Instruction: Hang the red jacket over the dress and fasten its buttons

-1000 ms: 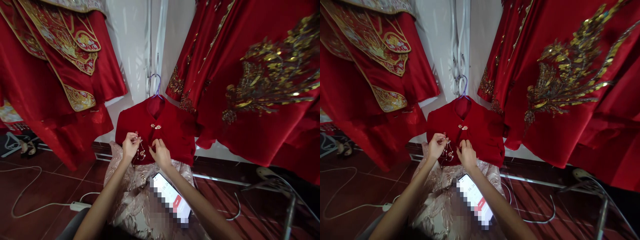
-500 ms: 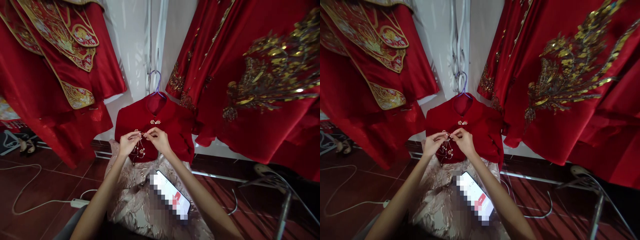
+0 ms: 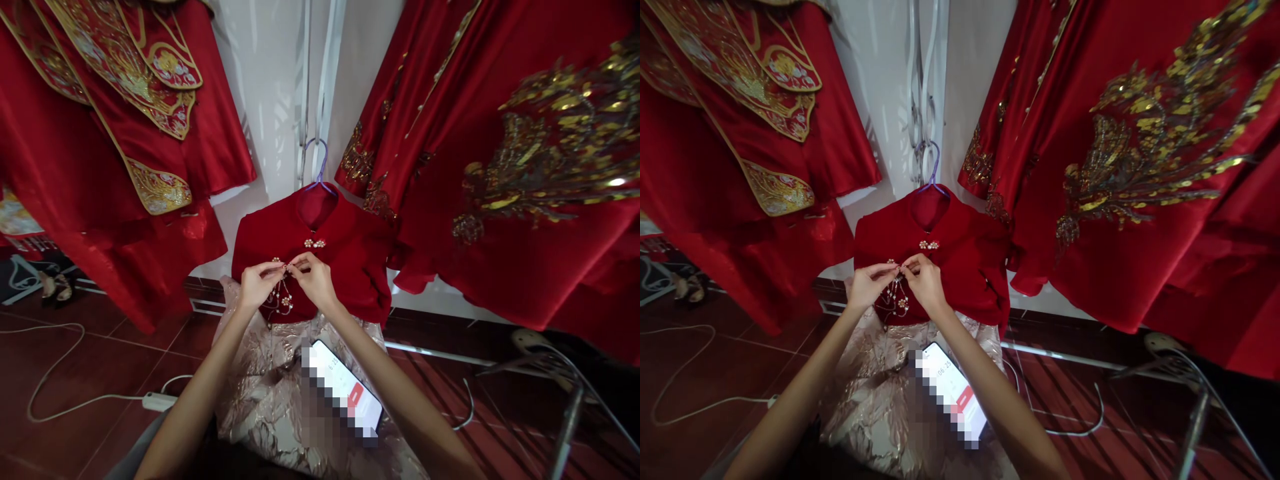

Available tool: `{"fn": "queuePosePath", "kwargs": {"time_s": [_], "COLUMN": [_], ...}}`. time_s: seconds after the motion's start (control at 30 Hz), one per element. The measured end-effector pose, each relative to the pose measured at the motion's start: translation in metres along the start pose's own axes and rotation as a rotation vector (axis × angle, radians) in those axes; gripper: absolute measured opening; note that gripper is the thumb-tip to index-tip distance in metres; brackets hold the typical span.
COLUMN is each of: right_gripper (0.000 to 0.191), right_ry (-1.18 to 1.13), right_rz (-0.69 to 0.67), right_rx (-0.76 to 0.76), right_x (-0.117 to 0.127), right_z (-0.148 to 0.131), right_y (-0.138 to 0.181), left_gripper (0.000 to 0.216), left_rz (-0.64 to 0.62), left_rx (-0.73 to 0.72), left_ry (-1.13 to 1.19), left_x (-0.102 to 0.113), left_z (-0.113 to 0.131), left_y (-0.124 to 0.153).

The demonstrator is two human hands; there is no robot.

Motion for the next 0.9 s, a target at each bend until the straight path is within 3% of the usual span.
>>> {"fn": "queuePosePath", "kwargs": {"time_s": [0.33, 0.5, 0.63, 0.73, 0.9], "right_gripper": [0.005, 0.005, 0.018, 0.014, 0.017], "right_ry": [0.149, 0.213, 0.151, 0.223, 0.412], "right_rz": [-0.002, -0.032, -0.097, -0.195, -0.326], "right_rx": [0.037, 0.029, -0.09, -0.205, -0.323], "right_x": [-0.007, -0.006, 0.019, 0.047, 0.078], "right_z": [0.0, -0.004, 0.004, 0.017, 0.043], "right_y": [-0.005, 0.001, 0.016, 0.035, 0.054], "left_gripper": [0.025, 0.031, 0.037, 0.041, 0.09], "left_rz": [-0.04, -0.098, -0.089, -0.236, -0.512], "left_rx": [-0.06, 0.063, 0.146, 0.209, 0.349], "left_ry": [-0.137, 0.132, 0.305, 0.236, 0.025], "left_x": [0.003, -0.003, -0.015, -0.038, -0.066], "left_z": [0.003, -0.016, -0.029, -0.032, -0.044], "left_y": [-0.009, -0.007, 0.017, 0.042, 0.079]}}
Point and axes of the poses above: each hand's wrist, its own y-axis away from the middle knuckle, its own x-axis out of the back of the hand, z = x × y, the point moved 9 cm from there along -y, towards the middle knuckle, and after that the axes turned 9 degrees about -y, right-handed, at the moved point
